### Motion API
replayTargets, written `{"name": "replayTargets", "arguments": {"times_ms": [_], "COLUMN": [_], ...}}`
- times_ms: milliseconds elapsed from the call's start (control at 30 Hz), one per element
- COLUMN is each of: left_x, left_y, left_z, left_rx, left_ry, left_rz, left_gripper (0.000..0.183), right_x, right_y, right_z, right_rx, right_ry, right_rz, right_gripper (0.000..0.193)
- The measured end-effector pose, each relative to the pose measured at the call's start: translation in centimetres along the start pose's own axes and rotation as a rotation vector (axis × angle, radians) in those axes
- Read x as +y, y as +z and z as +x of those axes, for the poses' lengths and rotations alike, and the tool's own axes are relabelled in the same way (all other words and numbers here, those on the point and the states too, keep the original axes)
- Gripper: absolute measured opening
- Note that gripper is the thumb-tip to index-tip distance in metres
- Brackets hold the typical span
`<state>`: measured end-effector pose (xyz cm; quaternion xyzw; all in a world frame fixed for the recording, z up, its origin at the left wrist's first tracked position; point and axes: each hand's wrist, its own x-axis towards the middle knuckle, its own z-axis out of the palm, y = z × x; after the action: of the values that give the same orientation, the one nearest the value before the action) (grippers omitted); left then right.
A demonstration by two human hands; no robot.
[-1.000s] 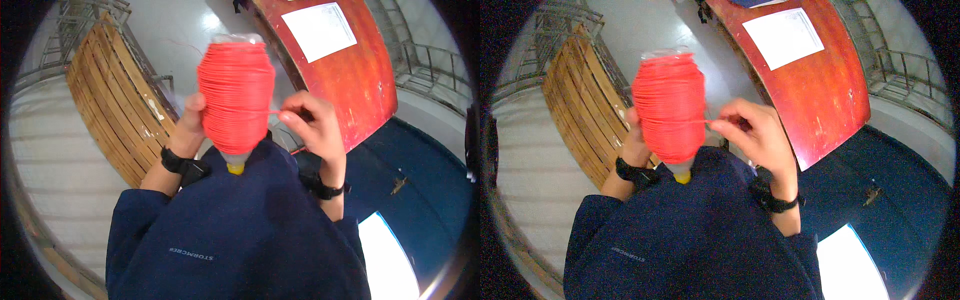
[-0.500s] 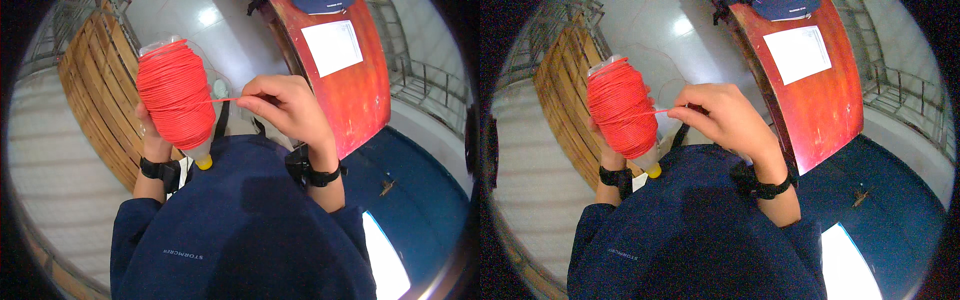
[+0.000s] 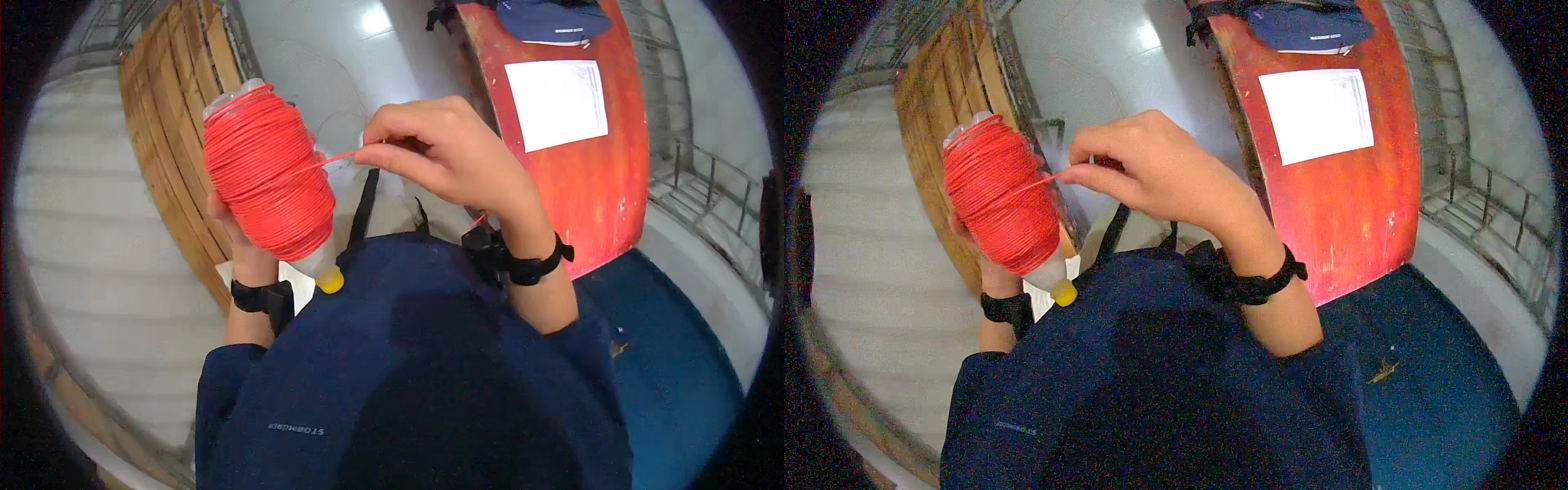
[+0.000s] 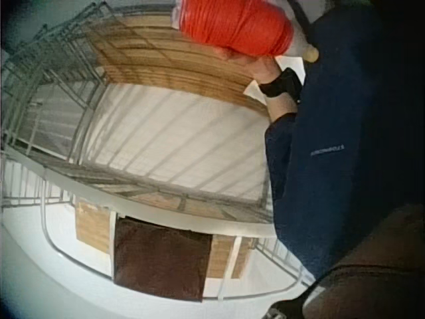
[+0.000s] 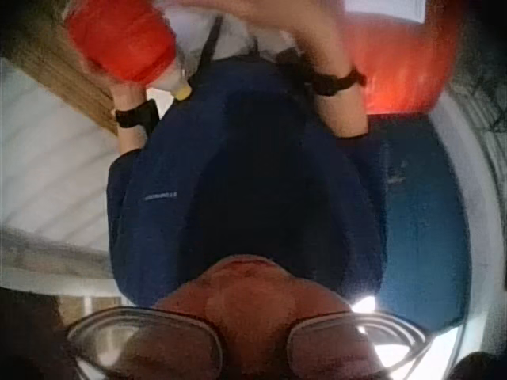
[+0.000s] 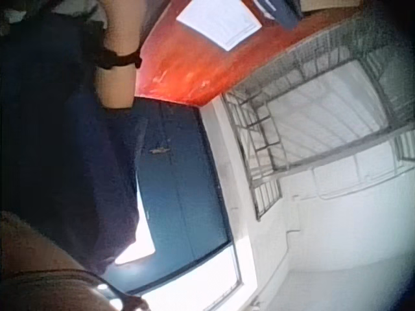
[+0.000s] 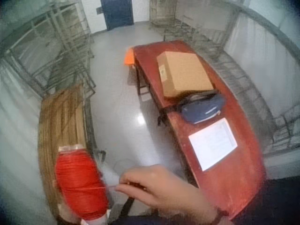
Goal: The person unwinds and then winds a red cord back onto a plastic spool while standing in a room with bunk beds.
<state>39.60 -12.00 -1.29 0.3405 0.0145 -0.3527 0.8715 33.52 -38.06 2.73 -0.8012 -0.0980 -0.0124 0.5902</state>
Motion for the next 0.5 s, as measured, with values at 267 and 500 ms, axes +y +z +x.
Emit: {"name": "replayTargets", "arguments": {"times_ms": [267, 500], "left_x": [-3.3, -3.3], "left_y": [1.9, 1.0], "left_z": [-3.4, -7.2], "left_rx": [0.208, 0.112], "left_ry": [0.132, 0.146], "left_rz": [0.004, 0.021], "left_gripper": [0.105, 0.11], "right_x": [1.0, -0.3], "right_y": [-1.9, 1.0], "right_z": [-1.3, -2.5], "right_rx": [-0.153, -0.15], "right_ry": [-0.059, -0.205], "right_rz": [0.064, 0.055], "right_gripper": [0.012, 0.016]}}
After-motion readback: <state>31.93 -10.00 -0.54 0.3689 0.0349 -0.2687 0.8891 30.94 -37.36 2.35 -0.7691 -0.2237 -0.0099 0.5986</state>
